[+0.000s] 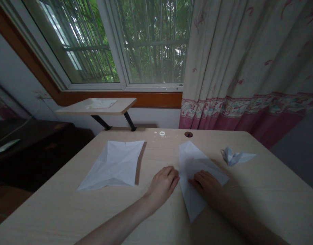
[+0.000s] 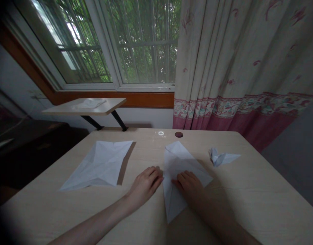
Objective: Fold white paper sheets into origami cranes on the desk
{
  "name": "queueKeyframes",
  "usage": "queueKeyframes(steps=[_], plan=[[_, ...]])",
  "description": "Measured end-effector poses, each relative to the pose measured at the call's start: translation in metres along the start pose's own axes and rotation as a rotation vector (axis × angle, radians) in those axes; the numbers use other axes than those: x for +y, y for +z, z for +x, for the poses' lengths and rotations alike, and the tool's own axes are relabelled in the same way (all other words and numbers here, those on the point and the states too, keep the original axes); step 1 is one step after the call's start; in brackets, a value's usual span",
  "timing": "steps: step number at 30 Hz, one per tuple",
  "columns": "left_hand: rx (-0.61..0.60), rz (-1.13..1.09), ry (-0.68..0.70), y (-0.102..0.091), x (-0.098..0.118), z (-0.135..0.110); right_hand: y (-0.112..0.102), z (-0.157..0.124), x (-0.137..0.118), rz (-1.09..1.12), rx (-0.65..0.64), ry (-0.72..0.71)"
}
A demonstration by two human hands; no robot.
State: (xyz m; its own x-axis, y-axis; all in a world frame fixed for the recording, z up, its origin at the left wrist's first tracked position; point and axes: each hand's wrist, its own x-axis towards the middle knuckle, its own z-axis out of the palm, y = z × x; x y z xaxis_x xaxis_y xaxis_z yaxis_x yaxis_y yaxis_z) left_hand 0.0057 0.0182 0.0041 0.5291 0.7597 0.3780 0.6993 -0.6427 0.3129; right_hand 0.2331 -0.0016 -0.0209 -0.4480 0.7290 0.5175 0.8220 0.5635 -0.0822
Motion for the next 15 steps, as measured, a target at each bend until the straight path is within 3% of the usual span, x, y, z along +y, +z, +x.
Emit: queueKeyframes(steps=[15], plan=[[-0.043, -0.246, -0.107, 0.0003, -0.0032, -0.0005, 0.0041, -0.0026, 0.0027, 0.066, -0.062, 0.041]])
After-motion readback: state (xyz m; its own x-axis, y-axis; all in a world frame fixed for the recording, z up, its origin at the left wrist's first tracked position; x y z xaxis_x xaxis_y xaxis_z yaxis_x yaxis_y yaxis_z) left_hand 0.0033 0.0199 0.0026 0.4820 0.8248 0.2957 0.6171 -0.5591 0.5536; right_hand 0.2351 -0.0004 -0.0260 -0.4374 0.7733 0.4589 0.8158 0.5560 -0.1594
